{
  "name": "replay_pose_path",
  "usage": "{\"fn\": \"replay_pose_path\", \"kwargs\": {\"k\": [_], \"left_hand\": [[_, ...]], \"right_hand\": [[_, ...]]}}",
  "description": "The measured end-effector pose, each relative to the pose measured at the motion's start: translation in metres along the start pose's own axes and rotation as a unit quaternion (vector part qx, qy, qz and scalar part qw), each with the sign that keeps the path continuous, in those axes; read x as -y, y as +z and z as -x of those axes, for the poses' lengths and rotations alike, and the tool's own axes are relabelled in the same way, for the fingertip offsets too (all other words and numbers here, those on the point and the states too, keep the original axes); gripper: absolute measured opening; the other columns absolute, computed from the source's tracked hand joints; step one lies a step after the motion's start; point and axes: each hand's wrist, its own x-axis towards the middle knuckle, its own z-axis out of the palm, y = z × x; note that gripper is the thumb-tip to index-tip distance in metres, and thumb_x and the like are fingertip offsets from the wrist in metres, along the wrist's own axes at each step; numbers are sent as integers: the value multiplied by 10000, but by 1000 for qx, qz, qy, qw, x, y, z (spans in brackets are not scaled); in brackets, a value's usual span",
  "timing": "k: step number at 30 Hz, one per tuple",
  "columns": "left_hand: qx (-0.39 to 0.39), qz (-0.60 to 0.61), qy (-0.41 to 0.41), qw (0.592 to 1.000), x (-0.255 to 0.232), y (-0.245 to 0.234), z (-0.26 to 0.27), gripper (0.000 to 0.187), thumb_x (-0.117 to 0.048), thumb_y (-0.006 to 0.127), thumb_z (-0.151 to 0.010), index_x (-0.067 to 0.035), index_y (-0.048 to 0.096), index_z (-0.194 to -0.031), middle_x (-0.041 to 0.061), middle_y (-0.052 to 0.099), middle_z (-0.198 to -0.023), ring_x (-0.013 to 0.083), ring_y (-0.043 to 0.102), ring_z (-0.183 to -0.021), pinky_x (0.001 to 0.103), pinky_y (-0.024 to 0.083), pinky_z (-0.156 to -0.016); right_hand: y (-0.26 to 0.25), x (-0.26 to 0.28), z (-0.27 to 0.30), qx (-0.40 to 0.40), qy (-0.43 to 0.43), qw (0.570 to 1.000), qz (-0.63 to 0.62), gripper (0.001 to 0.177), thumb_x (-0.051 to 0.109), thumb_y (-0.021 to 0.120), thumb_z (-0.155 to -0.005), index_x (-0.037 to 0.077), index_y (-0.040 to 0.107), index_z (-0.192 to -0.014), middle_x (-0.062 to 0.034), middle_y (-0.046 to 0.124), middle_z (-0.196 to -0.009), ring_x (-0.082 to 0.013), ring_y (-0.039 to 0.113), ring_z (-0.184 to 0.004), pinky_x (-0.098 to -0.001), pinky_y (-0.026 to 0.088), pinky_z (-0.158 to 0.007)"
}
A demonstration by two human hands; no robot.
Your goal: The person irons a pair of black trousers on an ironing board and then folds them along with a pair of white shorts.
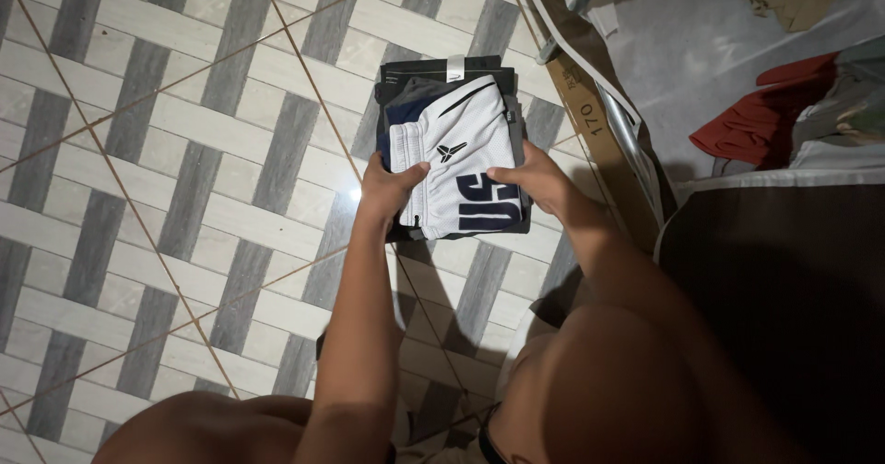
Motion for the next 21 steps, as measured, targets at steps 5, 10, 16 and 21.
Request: {"fn": "replay_pose_path", "kwargs": {"k": [5,10,16,21], "left_hand": [[33,-97,64,993,-29,-7,-5,841,-223,889,-698,101,501,-1370,223,689,-1226,298,698,-1102,365,547,-950],[237,-322,224,889,-130,-12,-37,693,-162,886,-626,-68,666,-1277,122,769,-1177,252,733,-1095,354,547,-995],[243,-575,188,758,-162,45,-56,710,-219,888,-685,-189,627,-1345,129,685,-1303,338,630,-1209,435,476,-1042],[-102,-311,333,884,-56,9,-54,880,-331,945,-690,35,534,-1377,239,578,-1394,400,550,-1311,447,428,-1108]], "right_hand": [[14,12,17,-34,4,999,-41,591,-8,689,-842,-75,490,-1395,-239,694,-1245,-303,713,-1120,-379,568,-1015],[34,-5,58,138,-15,968,-209,591,5,671,-868,-121,444,-1398,-254,637,-1343,-306,673,-1237,-427,506,-1050],[49,-13,63,264,151,951,-53,440,150,662,-900,10,583,-1310,-150,685,-1286,-271,707,-1127,-393,593,-935],[-11,-44,29,162,173,943,235,292,274,646,-934,67,723,-1125,-145,778,-975,-263,755,-825,-345,635,-715]]}}
